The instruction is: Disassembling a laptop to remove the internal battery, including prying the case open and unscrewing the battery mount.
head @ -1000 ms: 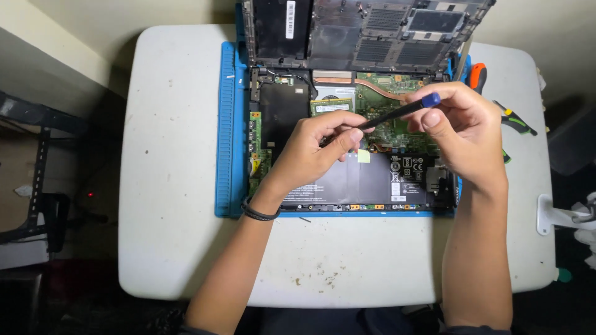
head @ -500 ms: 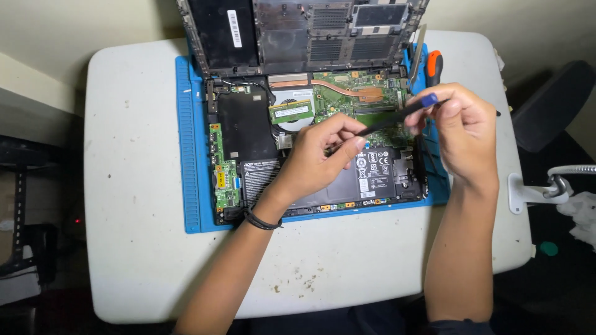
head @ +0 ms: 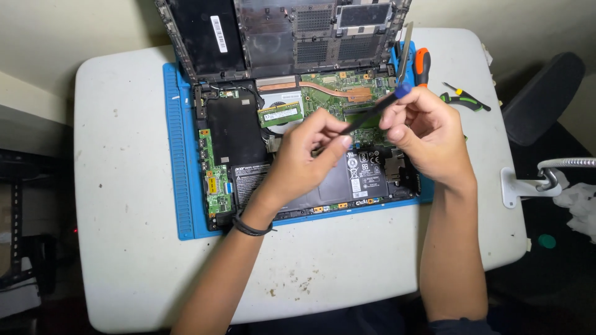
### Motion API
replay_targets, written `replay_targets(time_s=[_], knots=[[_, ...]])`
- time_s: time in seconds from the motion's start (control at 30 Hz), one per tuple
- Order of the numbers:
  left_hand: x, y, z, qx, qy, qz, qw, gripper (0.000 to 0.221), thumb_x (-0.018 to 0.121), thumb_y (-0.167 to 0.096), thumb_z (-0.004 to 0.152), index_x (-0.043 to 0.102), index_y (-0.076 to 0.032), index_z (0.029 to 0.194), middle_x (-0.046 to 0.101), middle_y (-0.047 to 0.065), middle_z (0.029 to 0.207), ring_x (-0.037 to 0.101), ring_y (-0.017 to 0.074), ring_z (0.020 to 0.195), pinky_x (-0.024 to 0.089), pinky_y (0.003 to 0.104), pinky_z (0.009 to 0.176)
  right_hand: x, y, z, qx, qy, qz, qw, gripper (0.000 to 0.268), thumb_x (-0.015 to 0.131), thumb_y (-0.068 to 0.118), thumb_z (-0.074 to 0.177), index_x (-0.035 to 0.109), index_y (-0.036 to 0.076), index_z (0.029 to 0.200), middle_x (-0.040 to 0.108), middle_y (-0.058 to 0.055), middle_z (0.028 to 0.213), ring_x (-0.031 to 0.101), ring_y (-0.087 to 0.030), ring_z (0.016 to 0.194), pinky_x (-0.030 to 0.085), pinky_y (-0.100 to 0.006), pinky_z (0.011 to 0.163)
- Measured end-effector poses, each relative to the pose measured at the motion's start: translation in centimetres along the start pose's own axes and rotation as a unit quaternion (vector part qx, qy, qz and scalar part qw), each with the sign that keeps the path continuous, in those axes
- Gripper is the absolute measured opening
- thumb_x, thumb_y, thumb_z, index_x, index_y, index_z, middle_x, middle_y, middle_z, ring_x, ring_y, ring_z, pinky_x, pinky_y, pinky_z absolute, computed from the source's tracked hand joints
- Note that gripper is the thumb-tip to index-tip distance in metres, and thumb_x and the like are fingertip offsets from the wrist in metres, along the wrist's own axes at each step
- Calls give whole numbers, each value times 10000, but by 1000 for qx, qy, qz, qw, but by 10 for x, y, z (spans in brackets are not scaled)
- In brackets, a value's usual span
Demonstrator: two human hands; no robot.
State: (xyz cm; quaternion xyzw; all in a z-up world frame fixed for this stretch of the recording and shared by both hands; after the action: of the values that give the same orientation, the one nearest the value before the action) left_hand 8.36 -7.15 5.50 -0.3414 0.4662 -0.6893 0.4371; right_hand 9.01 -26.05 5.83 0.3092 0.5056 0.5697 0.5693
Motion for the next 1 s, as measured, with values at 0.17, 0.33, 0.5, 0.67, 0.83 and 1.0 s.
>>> replay_targets(time_s=[0.17,0.33,0.5,0.67,0.83,1.0], knots=[[30,-8,17,27,46,-10,999,137,649,-54,975,641,0,1101,718,143,864,737,195,679,606,348,646,5,43,4,-102,-62,-30,992,279,673,152,1020,669,-126,1029,635,-221,912,632,-229,734,538,-307,643],[21,-23,26,-11,100,23,995,191,623,-191,1016,663,-82,1167,726,23,1095,716,130,1005,600,275,907,6,68,-4,-65,-119,-85,987,384,574,325,1093,598,-53,1154,668,-175,989,665,-212,882,577,-283,752],[-21,-20,27,-42,111,128,985,162,562,-200,1024,646,-108,1127,690,16,1138,700,160,1013,574,327,936,-12,84,-15,-122,-183,-119,968,469,537,142,1196,283,53,1580,623,-257,955,636,-261,815,552,-298,702],[-62,10,6,-207,168,209,941,171,619,-253,1010,674,-147,888,581,-57,728,470,47,639,370,247,576,-37,68,-28,-141,-227,-111,957,571,578,129,1235,247,158,1700,428,-137,1420,670,-325,874,542,-359,636],[-85,14,-16,-329,219,341,853,191,632,-298,955,725,-159,864,702,-38,746,574,87,663,426,294,618,-44,57,-30,-141,-216,-112,960,533,540,107,1248,251,138,1694,608,-299,961,567,-294,797,536,-371,730],[-87,36,-36,-363,265,379,809,101,753,-261,856,698,-178,872,702,-22,737,634,134,700,459,340,656,-51,51,-31,-178,-221,-142,948,472,488,169,1245,308,41,1662,590,-340,878,570,-347,737,444,-375,638]])
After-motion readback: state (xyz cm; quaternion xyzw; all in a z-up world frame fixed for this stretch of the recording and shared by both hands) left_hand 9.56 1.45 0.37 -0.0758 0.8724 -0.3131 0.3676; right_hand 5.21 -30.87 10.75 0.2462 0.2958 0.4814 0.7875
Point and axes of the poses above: each hand's wrist, its own z-axis towards the middle knuckle, its own x-axis out of the palm, y = z × x, the point moved 10 cm from there along z, towards the middle knuckle
